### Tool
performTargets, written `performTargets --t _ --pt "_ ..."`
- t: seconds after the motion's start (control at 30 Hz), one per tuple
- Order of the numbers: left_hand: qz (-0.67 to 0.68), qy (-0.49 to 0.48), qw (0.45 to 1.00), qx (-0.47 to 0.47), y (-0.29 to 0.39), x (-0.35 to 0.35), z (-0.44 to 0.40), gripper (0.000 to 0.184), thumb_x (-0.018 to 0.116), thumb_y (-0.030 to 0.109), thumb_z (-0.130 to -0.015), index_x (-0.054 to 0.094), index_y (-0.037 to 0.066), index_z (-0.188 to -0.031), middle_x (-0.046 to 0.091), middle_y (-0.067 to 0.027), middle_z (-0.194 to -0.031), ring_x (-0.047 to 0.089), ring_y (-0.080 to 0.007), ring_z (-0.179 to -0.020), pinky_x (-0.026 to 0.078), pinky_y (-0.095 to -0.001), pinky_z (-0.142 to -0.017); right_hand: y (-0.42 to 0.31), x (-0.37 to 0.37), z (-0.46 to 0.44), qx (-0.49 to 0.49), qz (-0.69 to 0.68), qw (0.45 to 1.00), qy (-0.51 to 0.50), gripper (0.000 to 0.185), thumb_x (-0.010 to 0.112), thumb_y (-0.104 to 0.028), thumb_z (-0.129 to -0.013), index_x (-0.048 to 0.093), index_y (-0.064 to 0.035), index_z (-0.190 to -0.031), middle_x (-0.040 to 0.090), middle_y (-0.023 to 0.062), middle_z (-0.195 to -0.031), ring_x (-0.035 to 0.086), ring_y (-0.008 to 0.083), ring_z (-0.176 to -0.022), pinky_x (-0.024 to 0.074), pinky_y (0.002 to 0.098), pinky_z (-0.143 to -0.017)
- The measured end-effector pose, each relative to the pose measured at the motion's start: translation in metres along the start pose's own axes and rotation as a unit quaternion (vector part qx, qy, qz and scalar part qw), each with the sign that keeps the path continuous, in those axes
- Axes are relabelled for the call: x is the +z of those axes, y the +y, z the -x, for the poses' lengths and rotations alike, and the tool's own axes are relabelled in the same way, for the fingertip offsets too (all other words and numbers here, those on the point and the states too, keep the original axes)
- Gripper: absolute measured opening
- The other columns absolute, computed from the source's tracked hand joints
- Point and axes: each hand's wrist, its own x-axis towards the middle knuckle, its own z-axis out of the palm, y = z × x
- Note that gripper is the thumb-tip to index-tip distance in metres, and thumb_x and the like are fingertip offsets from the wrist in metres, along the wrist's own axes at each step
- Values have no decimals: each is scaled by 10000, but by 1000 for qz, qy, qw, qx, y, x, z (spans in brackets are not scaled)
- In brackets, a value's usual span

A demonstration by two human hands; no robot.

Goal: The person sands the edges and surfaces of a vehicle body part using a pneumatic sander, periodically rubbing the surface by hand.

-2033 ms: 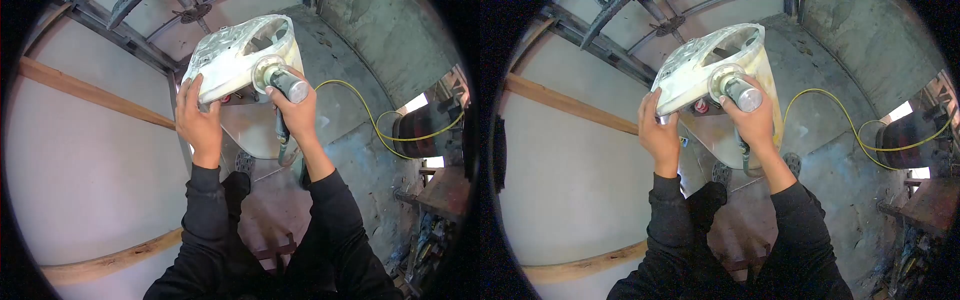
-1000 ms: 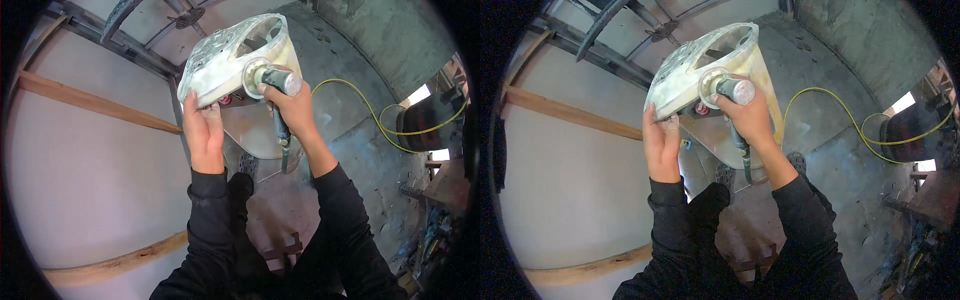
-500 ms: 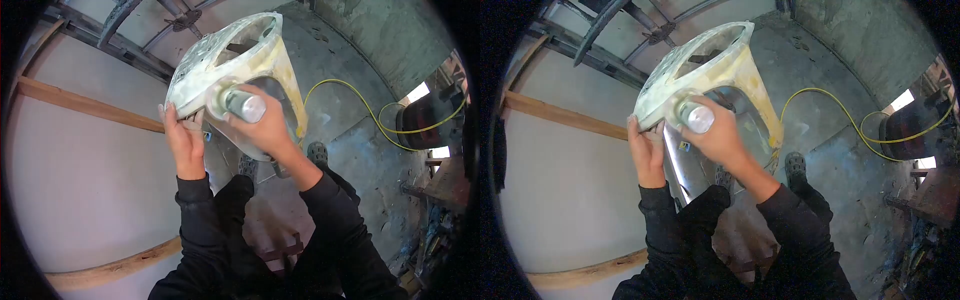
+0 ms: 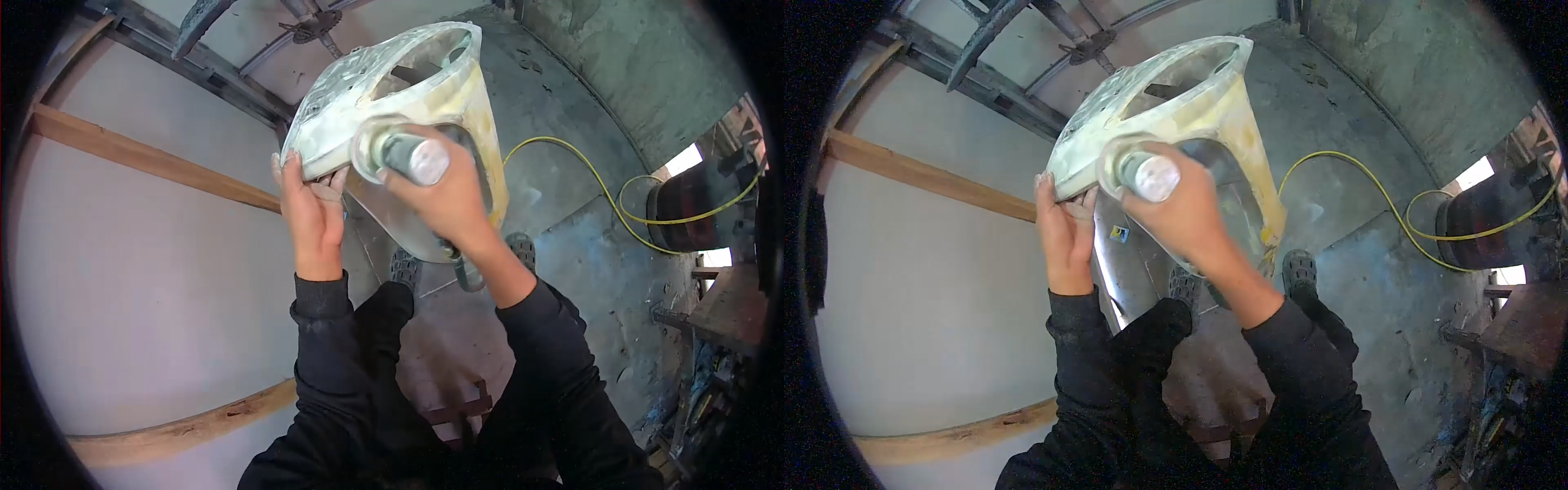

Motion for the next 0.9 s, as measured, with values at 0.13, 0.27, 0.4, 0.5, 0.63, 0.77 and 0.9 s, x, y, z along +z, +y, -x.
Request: performTargets --t 0.13,0.27,0.4,0.5,0.63,0.77,0.9 --pt "-7 -73 997 2 -5 -25 -19 748 535 259 -1025 61 174 -1597 399 -159 -1494 448 -350 -1368 451 -582 -1085 -16 10 10 21 14 999 -27 543 848 -163 -725 660 -1 -1208 725 179 -1071 697 237 -1012 531 353 -911" --pt "6 13 1000 -6 -3 -5 -5 334 510 285 -1041 513 79 -1304 549 -123 -1385 539 -293 -1290 451 -483 -1104 -2 -1 -1 -5 -3 1000 14 513 842 -157 -718 673 8 -1174 729 214 -1035 725 301 -986 547 372 -878" --pt "-2 38 999 -11 -1 1 -2 366 515 292 -1040 498 69 -1330 525 -132 -1415 517 -308 -1321 439 -491 -1122 12 -29 -16 57 -38 997 30 456 830 -122 -735 685 22 -1142 738 133 -1019 705 199 -934 544 345 -862" --pt "-5 32 999 -12 0 -1 -1 385 513 294 -1042 480 67 -1351 508 -135 -1434 498 -315 -1342 434 -501 -1128 13 -40 -21 102 -61 992 27 437 818 -117 -750 681 44 -1133 735 110 -1030 698 177 -943 542 333 -855" --pt "-11 32 999 -9 1 1 0 391 506 292 -1046 467 67 -1363 501 -141 -1438 505 -317 -1336 448 -505 -1114 11 -30 -16 68 -50 996 16 453 823 -121 -743 680 30 -1145 737 129 -1021 704 195 -930 545 338 -851" --pt "-9 30 999 -4 -1 1 1 378 504 291 -1048 478 67 -1352 522 -143 -1417 536 -305 -1305 459 -497 -1106 -5 -10 -3 26 -3 1000 0 480 834 -125 -750 670 19 -1178 726 117 -1044 683 181 -966 525 328 -893" --pt "-3 -15 1000 -3 -5 -13 -10 450 526 284 -1031 375 98 -1412 511 -139 -1411 534 -305 -1294 457 -506 -1093 -11 11 9 8 3 1000 -21 514 846 -156 -748 662 9 -1199 727 125 -1074 683 177 -1003 523 325 -905"
